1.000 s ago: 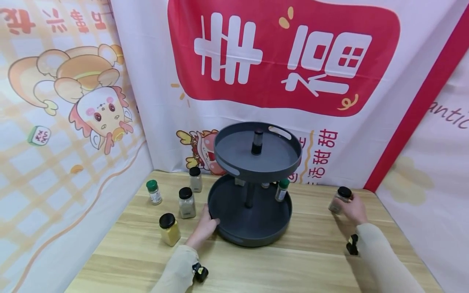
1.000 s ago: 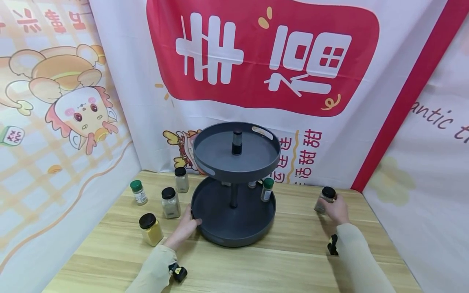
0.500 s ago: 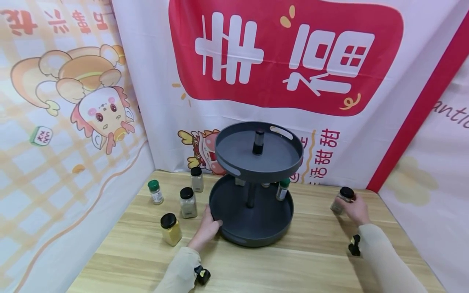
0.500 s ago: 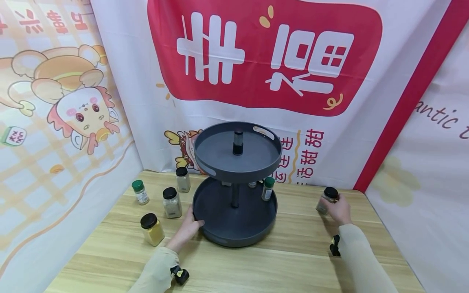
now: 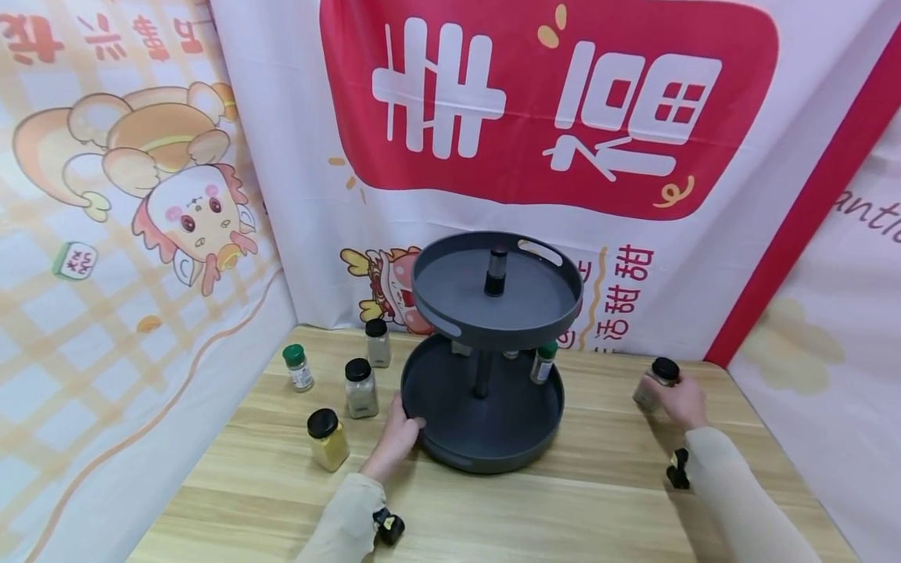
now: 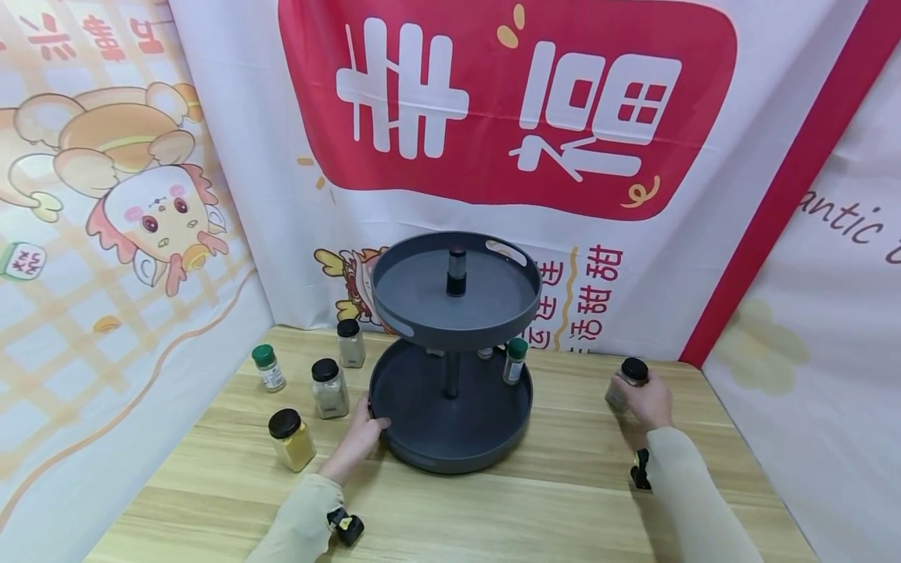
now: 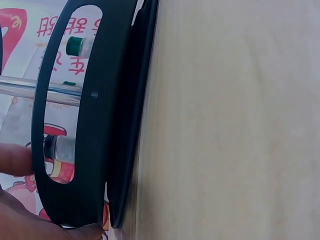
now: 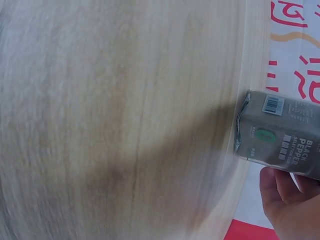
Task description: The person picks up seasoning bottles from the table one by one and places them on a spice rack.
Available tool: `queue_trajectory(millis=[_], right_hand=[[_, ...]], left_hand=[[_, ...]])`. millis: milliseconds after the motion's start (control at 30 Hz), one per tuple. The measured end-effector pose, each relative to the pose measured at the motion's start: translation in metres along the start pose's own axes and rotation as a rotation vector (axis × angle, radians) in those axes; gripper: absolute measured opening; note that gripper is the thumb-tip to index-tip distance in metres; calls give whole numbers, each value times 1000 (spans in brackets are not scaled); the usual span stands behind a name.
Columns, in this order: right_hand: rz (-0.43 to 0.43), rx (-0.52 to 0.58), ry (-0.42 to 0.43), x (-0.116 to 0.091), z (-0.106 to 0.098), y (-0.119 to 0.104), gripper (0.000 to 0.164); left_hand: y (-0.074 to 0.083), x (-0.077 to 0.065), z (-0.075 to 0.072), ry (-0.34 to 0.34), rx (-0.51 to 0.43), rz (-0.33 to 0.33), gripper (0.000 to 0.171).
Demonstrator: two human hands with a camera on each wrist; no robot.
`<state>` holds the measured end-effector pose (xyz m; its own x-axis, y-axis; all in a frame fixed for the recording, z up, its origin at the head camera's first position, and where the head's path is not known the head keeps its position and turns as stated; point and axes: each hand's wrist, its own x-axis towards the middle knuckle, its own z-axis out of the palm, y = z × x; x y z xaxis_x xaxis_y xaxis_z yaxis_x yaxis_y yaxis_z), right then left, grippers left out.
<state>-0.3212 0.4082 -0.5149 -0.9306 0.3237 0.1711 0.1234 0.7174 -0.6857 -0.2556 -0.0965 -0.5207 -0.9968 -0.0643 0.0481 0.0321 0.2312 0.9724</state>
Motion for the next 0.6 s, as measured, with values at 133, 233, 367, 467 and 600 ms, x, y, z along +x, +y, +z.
queue_trajectory(millis=[133, 233, 367, 467, 600], right_hand=[[3, -23, 14, 0, -2, -1, 69], [-11, -40, 37, -2, -2, -1, 67], [-41, -47, 56, -5, -1, -3, 64], [-59, -30, 60, -8, 0, -6, 62], [-67, -4, 55, -12, 2, -12, 62]], left_hand=[[0, 5, -2, -8, -20, -26, 66], [0, 10, -5, -9, -22, -40, 60], [3, 16, -9, -23, -24, -80, 59], [4, 20, -11, -40, -21, -107, 58], [4, 26, -13, -41, -21, -119, 57]])
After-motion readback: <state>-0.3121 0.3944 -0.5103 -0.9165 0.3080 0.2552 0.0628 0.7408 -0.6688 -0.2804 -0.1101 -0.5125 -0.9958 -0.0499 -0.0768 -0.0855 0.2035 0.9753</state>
